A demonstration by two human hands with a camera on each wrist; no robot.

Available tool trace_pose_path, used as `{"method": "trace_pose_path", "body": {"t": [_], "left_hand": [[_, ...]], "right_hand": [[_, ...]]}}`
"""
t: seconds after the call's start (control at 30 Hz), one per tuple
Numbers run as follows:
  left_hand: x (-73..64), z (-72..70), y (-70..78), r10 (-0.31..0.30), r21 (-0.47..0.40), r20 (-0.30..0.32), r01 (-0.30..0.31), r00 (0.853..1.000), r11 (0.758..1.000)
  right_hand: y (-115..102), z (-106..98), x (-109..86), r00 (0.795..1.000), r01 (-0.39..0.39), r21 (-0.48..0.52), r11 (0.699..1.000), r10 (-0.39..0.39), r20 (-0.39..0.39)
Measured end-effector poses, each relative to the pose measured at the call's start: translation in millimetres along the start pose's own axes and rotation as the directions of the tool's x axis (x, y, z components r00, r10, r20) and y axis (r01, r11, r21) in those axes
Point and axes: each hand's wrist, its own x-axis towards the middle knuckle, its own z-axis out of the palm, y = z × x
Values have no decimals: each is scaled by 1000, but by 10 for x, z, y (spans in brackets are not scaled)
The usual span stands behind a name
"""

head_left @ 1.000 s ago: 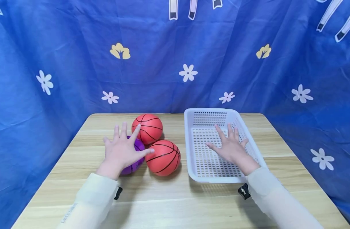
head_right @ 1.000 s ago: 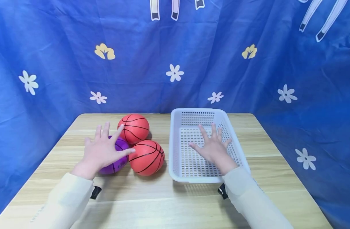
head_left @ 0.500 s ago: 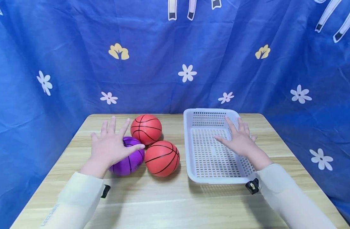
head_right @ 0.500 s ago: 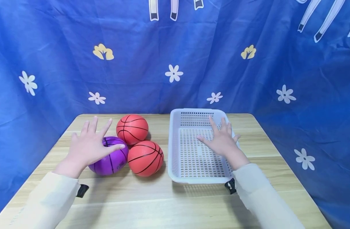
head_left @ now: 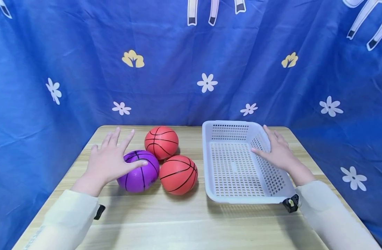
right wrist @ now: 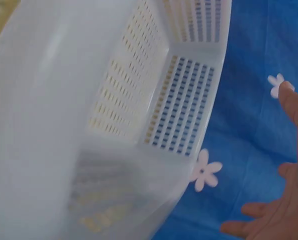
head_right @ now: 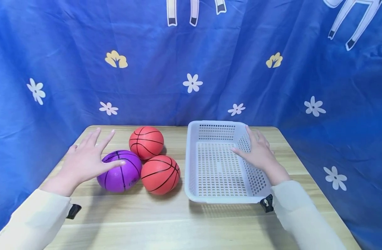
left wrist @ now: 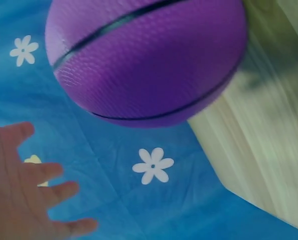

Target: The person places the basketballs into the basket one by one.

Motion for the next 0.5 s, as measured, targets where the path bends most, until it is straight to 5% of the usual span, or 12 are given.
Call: {"method": "trace_pose_path", "body": {"t": [0.2, 0.5], "left_hand": [[-66, 53, -112, 42, -72, 30, -40, 999, 997], [-139, 217, -258, 78, -177, 63, -66, 995, 982]], "right_hand": [[255, -33, 19, 999, 49, 76, 996, -48, -7], [568, 5, -8, 999, -43, 232, 972, 34, 42]]}}
